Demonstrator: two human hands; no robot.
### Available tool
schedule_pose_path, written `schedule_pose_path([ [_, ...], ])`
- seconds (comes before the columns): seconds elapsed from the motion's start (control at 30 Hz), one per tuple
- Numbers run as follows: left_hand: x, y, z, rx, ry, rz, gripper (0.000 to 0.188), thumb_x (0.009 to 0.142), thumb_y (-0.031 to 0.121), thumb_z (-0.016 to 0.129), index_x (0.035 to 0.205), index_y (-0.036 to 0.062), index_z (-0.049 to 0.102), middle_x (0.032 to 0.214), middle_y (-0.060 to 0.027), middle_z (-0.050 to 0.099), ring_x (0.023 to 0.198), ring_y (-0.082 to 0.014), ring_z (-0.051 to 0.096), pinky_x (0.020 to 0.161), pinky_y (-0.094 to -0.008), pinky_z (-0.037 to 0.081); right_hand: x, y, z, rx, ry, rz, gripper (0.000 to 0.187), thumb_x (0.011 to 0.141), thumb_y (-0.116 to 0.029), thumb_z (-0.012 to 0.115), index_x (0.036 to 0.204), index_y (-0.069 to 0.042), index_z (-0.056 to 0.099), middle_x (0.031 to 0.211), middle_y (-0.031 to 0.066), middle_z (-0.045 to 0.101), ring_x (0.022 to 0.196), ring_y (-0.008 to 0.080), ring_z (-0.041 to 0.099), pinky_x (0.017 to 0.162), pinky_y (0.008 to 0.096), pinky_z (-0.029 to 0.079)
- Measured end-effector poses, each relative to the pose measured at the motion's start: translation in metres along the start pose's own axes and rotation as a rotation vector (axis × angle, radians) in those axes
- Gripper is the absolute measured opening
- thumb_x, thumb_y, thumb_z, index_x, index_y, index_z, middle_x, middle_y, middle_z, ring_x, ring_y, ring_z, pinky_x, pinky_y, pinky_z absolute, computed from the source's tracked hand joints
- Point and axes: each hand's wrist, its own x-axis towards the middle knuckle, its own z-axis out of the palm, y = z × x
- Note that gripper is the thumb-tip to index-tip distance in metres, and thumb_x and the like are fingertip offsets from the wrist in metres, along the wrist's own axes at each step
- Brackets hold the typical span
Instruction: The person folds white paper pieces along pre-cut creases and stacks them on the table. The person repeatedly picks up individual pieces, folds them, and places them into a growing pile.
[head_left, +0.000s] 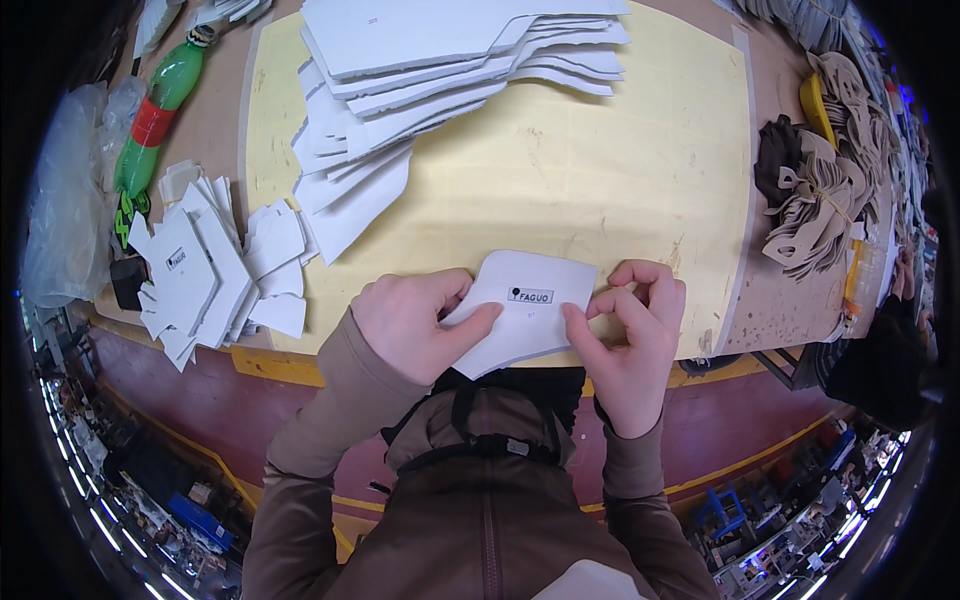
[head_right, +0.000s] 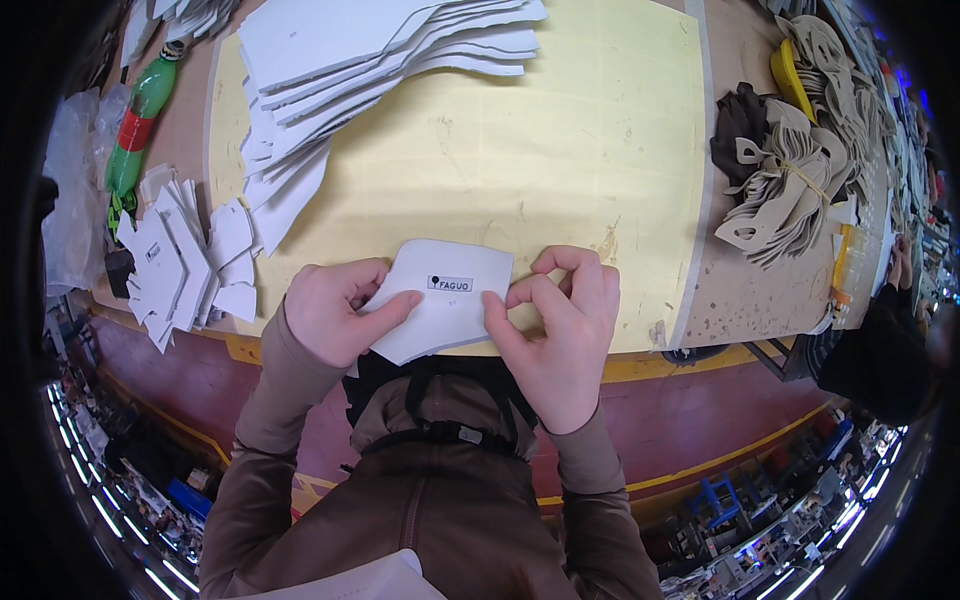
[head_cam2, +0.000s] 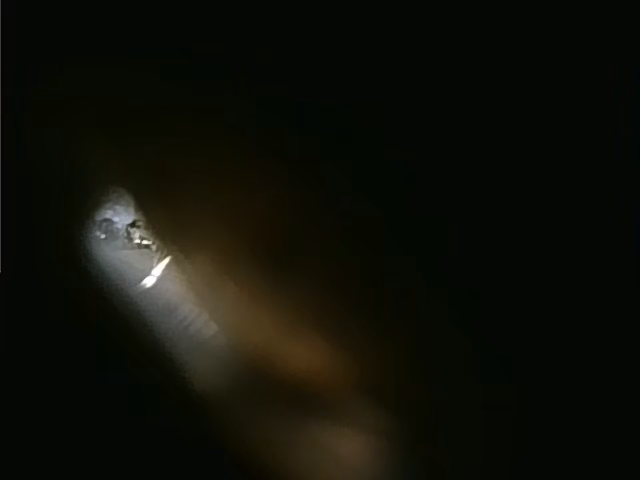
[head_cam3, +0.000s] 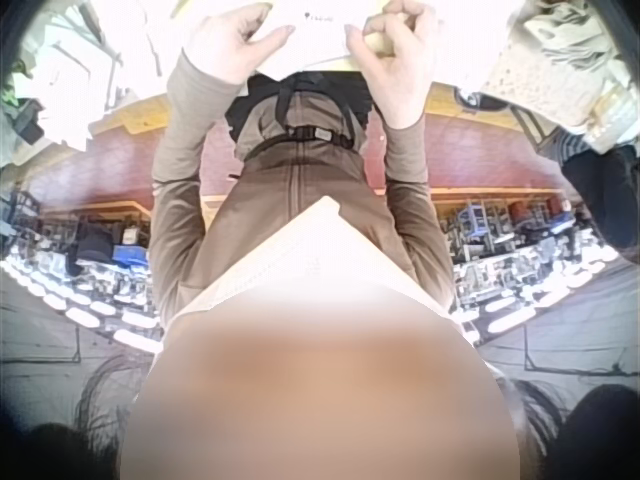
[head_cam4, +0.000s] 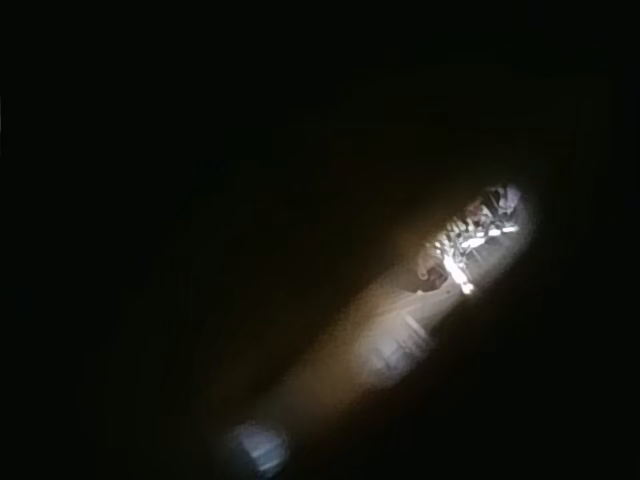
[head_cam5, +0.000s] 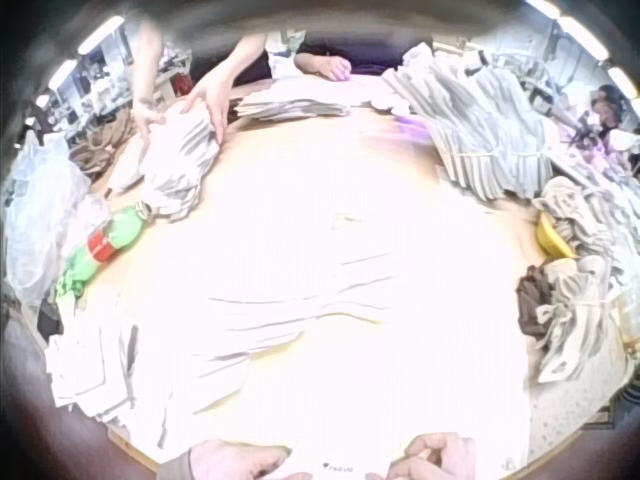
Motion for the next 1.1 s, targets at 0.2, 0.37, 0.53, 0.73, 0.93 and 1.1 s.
schedule_pose_path([
  [0.2, 0.002, -0.003, 0.003, -0.060, 0.075, 0.078, 0.028, 0.087, 0.023, 0.072, 0.080, -0.0023, 0.064, 0.058, -0.0156, 0.056, 0.046, -0.0246, 0.049, 0.049, -0.0345, 0.039, 0.000, 0.000, 0.000, 0.003, -0.008, 0.001, 0.024, 0.068, -0.008, 0.083, 0.071, -0.008, 0.060, 0.101, 0.0051, 0.053, 0.084, 0.0240, 0.043, 0.073, 0.0360, 0.039],
  [0.37, 0.001, -0.001, 0.004, 0.016, 0.042, -0.008, 0.031, 0.087, 0.032, 0.070, 0.079, 0.0027, 0.065, 0.062, -0.0149, 0.060, 0.056, -0.0333, 0.059, 0.054, -0.0408, 0.046, 0.001, 0.001, -0.001, -0.003, -0.016, -0.016, 0.023, 0.069, -0.008, 0.083, 0.071, -0.009, 0.060, 0.102, 0.0051, 0.054, 0.084, 0.0246, 0.043, 0.074, 0.0365, 0.039],
  [0.53, 0.001, 0.005, 0.010, 0.094, 0.116, -0.037, 0.029, 0.085, 0.036, 0.070, 0.081, 0.0073, 0.066, 0.063, -0.0135, 0.063, 0.059, -0.0372, 0.064, 0.055, -0.0450, 0.051, 0.001, 0.001, -0.002, 0.020, -0.027, -0.001, 0.023, 0.069, -0.008, 0.082, 0.072, -0.009, 0.060, 0.103, 0.0050, 0.054, 0.084, 0.0246, 0.043, 0.074, 0.0363, 0.038],
  [0.73, -0.007, 0.010, 0.014, 0.227, 0.212, -0.014, 0.023, 0.082, 0.030, 0.072, 0.097, 0.0129, 0.068, 0.085, -0.0083, 0.068, 0.079, -0.0313, 0.067, 0.078, -0.0428, 0.052, 0.001, 0.000, -0.002, 0.016, -0.023, 0.002, 0.022, 0.070, -0.008, 0.082, 0.072, -0.009, 0.060, 0.103, 0.0050, 0.054, 0.085, 0.0244, 0.043, 0.076, 0.0364, 0.038],
  [0.93, -0.007, 0.000, 0.029, 0.410, 0.523, 0.414, 0.026, 0.076, 0.016, 0.071, 0.102, 0.0137, 0.067, 0.110, -0.0026, 0.061, 0.103, -0.0241, 0.058, 0.106, -0.0427, 0.037, 0.001, -0.002, -0.002, -0.003, -0.020, -0.014, 0.023, 0.070, -0.009, 0.082, 0.072, -0.009, 0.059, 0.105, 0.0068, 0.054, 0.091, 0.0273, 0.046, 0.078, 0.0375, 0.038],
  [1.1, -0.020, -0.003, 0.048, 0.462, 0.449, 0.562, 0.026, 0.080, 0.010, 0.064, 0.106, 0.0108, 0.067, 0.111, -0.0041, 0.063, 0.104, -0.0238, 0.062, 0.105, -0.0423, 0.039, -0.001, -0.006, -0.001, 0.043, 0.015, 0.071, 0.023, 0.071, -0.008, 0.082, 0.079, -0.008, 0.060, 0.108, 0.0090, 0.054, 0.099, 0.0301, 0.048, 0.086, 0.0409, 0.040],
])
